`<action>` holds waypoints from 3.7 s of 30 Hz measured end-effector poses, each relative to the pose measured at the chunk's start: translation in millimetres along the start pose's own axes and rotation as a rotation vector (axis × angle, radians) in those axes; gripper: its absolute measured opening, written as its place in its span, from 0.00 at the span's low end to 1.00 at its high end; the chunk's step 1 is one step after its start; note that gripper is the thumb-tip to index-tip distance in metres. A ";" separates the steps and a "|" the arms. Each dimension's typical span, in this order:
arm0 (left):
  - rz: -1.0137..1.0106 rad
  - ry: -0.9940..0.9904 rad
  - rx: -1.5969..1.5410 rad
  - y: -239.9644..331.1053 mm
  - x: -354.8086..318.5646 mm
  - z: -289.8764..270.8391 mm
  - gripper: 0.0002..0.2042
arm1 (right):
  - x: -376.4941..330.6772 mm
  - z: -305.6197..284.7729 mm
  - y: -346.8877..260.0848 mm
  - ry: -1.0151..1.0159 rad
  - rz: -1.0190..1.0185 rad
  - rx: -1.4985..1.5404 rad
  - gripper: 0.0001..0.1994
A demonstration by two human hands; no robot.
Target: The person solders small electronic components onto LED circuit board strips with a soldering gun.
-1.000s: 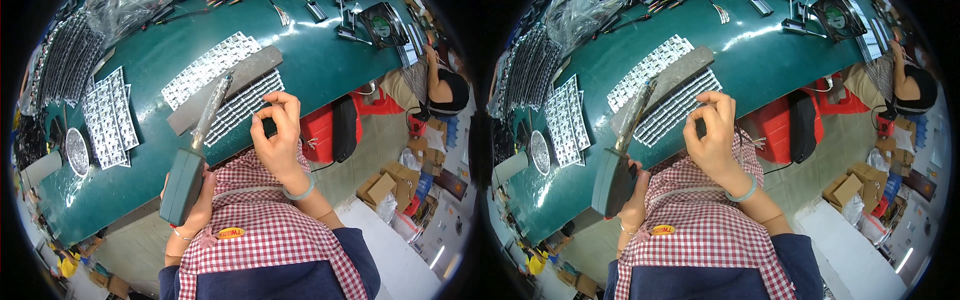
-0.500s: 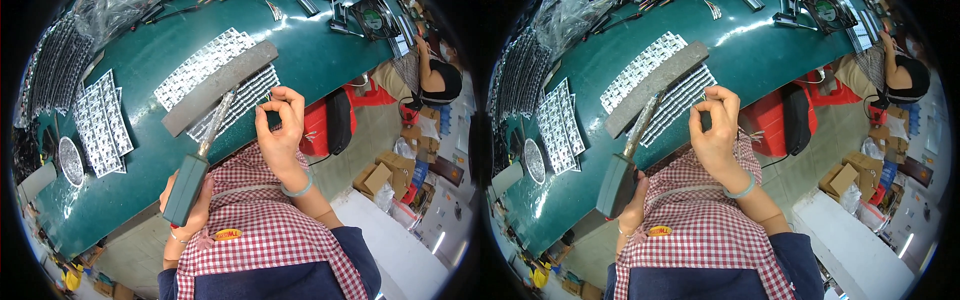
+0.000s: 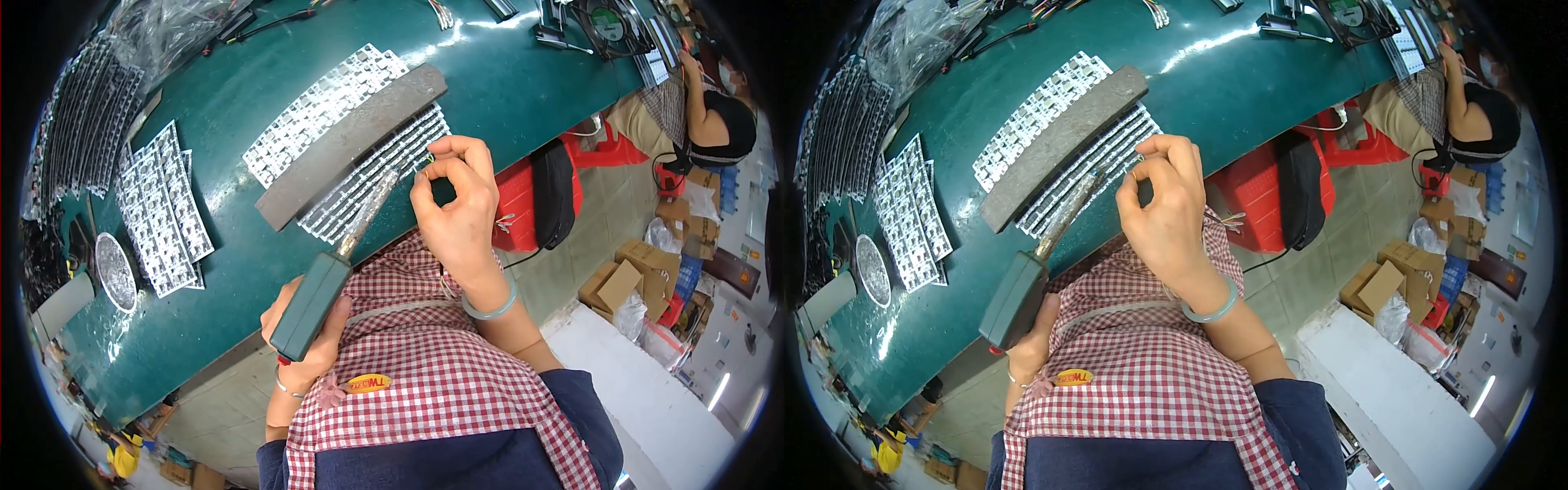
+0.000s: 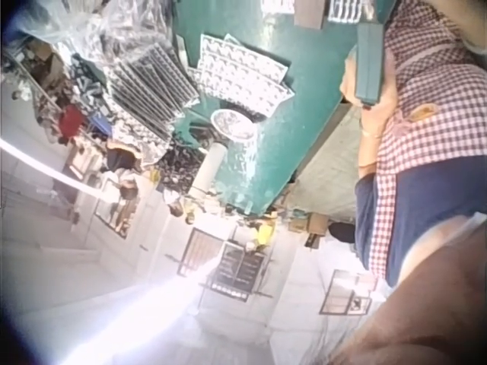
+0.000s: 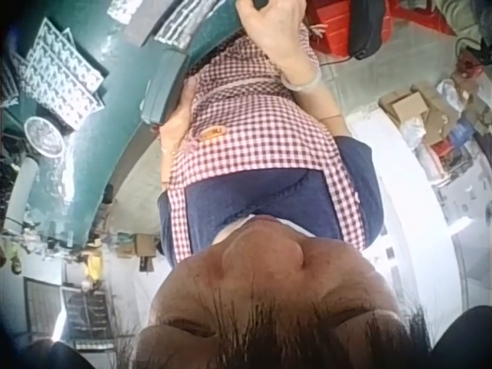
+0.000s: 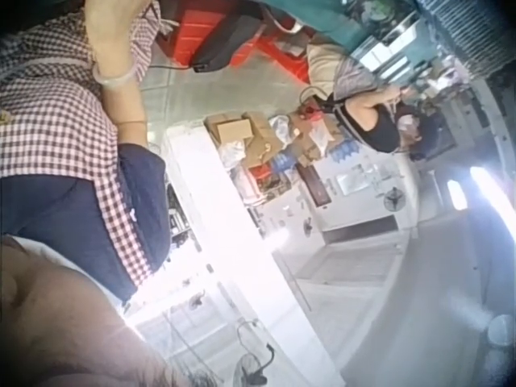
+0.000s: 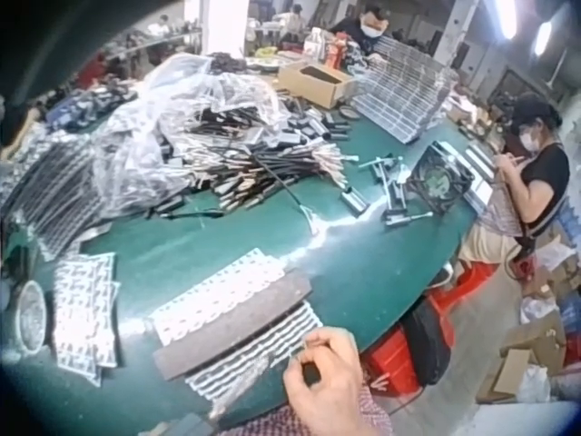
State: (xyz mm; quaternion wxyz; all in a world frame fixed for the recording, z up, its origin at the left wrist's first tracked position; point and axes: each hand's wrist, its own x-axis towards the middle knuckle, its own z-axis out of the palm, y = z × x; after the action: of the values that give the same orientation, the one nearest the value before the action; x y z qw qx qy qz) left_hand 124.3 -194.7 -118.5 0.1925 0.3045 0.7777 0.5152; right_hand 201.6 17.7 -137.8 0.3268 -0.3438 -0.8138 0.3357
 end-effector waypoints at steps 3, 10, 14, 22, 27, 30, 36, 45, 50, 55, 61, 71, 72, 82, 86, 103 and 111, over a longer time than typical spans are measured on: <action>0.037 -0.063 0.045 8.3 9.2 -2.1 0.12 | 1.1 -1.7 -1.3 -0.023 0.019 -0.016 0.04; 0.084 -0.104 0.105 11.3 14.4 -0.6 0.11 | 2.2 -2.4 -2.9 -0.040 0.030 -0.053 0.04; 0.078 -0.126 0.154 12.8 17.9 -0.2 0.10 | 2.0 -1.8 -2.6 -0.035 0.032 -0.052 0.04; 0.063 -0.145 0.144 15.6 23.0 0.6 0.08 | 1.2 0.5 -1.0 -0.024 0.009 -0.022 0.06; 0.107 -0.150 0.182 16.3 25.5 0.0 0.07 | 2.0 0.6 -1.2 -0.015 -0.012 -0.039 0.06; 0.133 -0.138 0.183 16.6 25.5 -0.7 0.07 | 1.9 0.9 -1.9 -0.016 -0.006 -0.036 0.06; 0.198 -0.043 0.182 3.4 5.7 -9.0 0.10 | 1.8 -1.0 -3.1 -0.026 -0.005 -0.051 0.06; 0.038 -0.004 0.075 -4.8 -3.5 -6.1 0.13 | -9.2 -2.6 -0.8 0.004 0.004 0.088 0.06; 0.031 0.005 0.064 -2.3 -1.4 -6.5 0.13 | -13.9 -3.1 3.6 0.043 -0.035 0.136 0.06; 0.009 0.003 0.071 -6.8 -4.4 -5.8 0.12 | -16.8 -2.2 -0.1 0.082 -0.001 0.123 0.06; 0.065 -0.010 0.061 -9.7 -2.2 -4.2 0.12 | -16.4 -1.6 -0.1 0.090 0.008 0.112 0.06; 0.120 -0.072 0.088 5.5 13.6 -1.0 0.12 | -5.5 6.0 -2.7 0.098 0.016 -0.001 0.08; 0.120 -0.074 0.088 6.0 14.4 -0.7 0.12 | -4.4 5.8 -2.7 0.098 0.019 -0.017 0.08; 0.115 -0.113 0.074 8.8 21.1 2.0 0.10 | 4.8 -0.2 -1.1 0.027 0.015 -0.087 0.08; 0.132 -0.137 0.155 9.7 24.7 2.8 0.09 | 4.7 0.0 -0.4 0.024 0.016 -0.101 0.08; 0.163 -0.091 0.154 8.0 19.0 -2.4 0.09 | 5.6 -0.8 -6.0 0.000 0.063 -0.094 0.05; 0.098 -0.008 0.106 -0.4 3.1 -6.8 0.12 | 2.2 -1.6 -1.6 -0.005 0.019 -0.117 0.06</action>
State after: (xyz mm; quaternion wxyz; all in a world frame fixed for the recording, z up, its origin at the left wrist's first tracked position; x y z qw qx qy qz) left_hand 117.8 -197.4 -116.1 0.1538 0.3541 0.7871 0.4810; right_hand 201.1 19.0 -134.9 0.3010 -0.3691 -0.8296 0.2914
